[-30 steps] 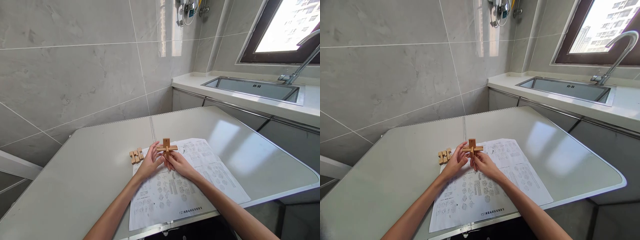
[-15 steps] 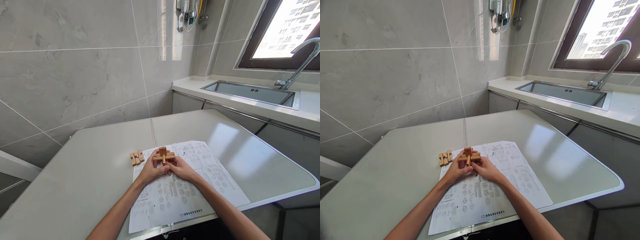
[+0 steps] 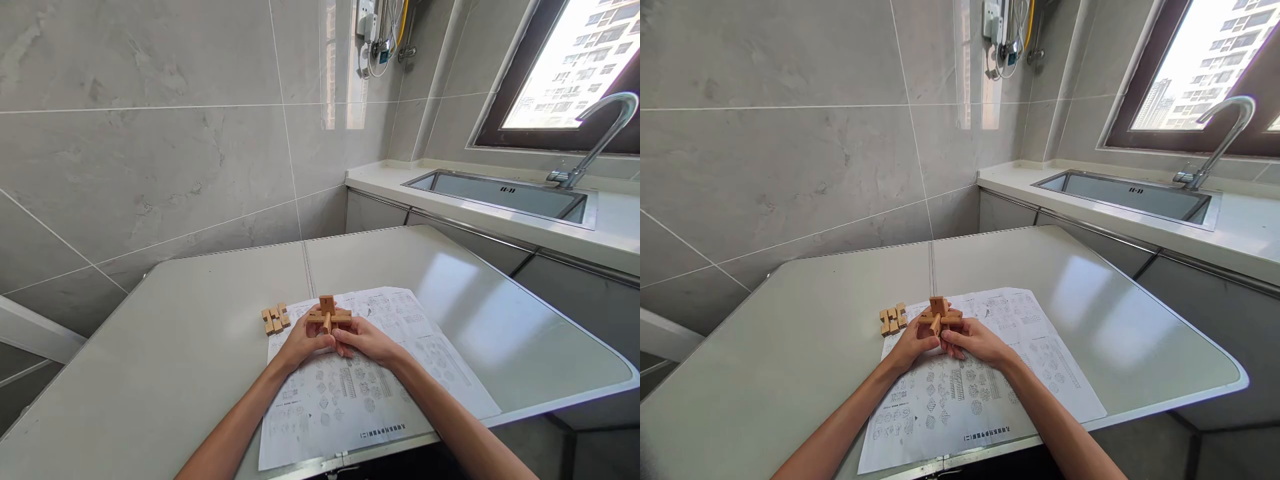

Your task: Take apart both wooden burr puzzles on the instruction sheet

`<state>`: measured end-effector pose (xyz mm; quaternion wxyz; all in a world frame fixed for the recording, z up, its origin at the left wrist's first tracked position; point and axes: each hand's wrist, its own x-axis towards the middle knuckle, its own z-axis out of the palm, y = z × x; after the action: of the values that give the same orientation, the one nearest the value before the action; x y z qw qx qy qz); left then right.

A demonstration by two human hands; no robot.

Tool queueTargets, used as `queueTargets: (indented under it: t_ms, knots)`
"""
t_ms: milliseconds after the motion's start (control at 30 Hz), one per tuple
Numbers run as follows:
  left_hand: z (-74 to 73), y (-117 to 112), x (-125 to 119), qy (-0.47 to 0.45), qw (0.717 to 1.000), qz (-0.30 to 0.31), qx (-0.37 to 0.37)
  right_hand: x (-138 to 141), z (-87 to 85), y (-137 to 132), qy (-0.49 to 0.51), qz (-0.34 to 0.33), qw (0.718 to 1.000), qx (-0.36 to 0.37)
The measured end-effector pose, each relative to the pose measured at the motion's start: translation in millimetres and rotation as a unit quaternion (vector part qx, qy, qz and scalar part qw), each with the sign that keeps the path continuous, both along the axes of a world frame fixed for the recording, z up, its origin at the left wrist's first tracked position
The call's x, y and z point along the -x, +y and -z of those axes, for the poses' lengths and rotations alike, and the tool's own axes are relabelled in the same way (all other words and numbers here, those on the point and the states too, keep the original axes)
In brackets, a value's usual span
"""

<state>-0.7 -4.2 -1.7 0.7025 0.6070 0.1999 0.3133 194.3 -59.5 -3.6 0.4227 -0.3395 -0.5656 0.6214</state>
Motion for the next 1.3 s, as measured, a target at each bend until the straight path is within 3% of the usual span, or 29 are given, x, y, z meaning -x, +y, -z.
queueTargets:
  t_ms: [100,267,500,767,933,1133,1300]
  knots:
    - [-0.7,-1.7,-0.4,0.024,0.999,-0.020,-0.031,3.2,0.7,-1.7,-0.009,0.027,1.000,-0.009]
    - [1.9,-4.8,-1.9,0.048,0.990,-0.114,-0.067,8.5,6.3,0.2,-0.015,0.084,0.996,-0.015]
    - [3.1,-5.7,-3.2,0.028,0.982,-0.187,-0.013,-3.0,14.5,10.3,0.042,0.219,0.975,0.009]
    - [6.4,-6.7,-4.0,0.053,0.989,-0.127,-0.059,-2.9,18.5,8.9,0.096,0.131,0.984,0.079]
    - [11.3,-6.2,-0.9,0.092,0.984,-0.120,-0.092,-3.7,20.5,7.9,0.118,0.113,0.983,0.085]
    - [13.1,-3.7,-2.6,0.069,0.991,-0.095,-0.070,-6.0,16.1,6.0,0.130,0.106,0.981,0.094]
    - [12.7,-4.2,-6.9,0.019,0.992,-0.121,-0.038,-6.3,15.8,6.5,0.133,0.105,0.980,0.106]
